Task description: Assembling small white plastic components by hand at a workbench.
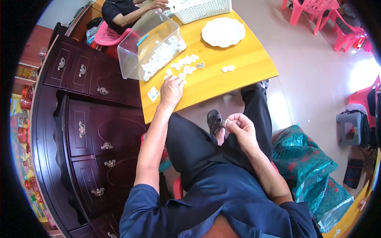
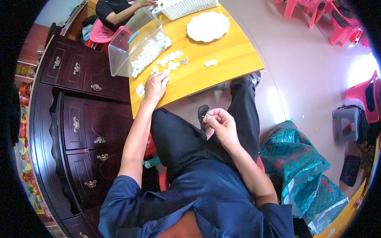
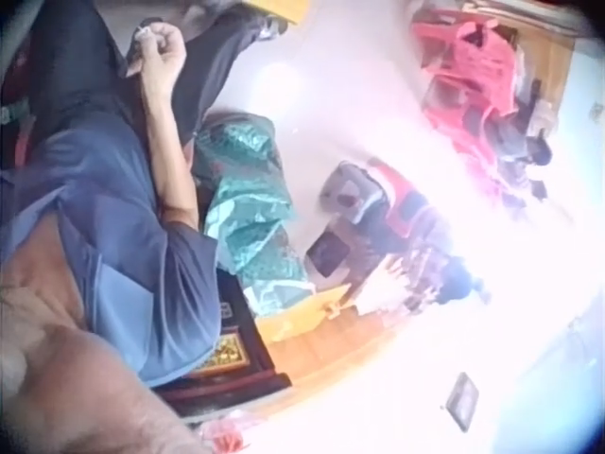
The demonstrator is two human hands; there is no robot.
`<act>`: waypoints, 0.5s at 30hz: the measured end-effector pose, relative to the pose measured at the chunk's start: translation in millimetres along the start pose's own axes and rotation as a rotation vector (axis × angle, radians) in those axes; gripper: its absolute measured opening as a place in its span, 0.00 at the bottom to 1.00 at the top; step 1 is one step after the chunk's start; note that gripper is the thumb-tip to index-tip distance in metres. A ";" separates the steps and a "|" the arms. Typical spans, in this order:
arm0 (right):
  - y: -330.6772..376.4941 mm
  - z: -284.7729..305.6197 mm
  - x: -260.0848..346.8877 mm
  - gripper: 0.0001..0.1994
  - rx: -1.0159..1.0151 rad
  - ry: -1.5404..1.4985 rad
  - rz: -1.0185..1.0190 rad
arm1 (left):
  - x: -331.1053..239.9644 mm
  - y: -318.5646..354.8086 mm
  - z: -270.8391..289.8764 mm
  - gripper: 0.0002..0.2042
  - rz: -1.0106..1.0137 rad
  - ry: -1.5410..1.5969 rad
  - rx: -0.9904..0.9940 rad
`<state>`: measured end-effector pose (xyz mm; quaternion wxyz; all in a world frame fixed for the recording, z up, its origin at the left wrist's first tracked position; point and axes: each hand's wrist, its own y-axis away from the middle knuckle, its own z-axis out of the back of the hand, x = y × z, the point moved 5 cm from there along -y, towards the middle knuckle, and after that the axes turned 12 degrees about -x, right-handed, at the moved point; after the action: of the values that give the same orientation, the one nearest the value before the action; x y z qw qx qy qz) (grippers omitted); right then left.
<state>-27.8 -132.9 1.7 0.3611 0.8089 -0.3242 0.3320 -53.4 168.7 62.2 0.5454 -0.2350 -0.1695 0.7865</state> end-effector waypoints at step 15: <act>0.4 1.2 3.7 0.04 0.006 -0.006 -0.007 | -51.0 4.2 28.7 0.07 0.185 0.449 0.048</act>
<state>-25.6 -135.1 4.0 0.3590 0.8120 -0.3215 0.3293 -57.5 119.2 93.3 0.5005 -0.4056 -0.0032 0.7648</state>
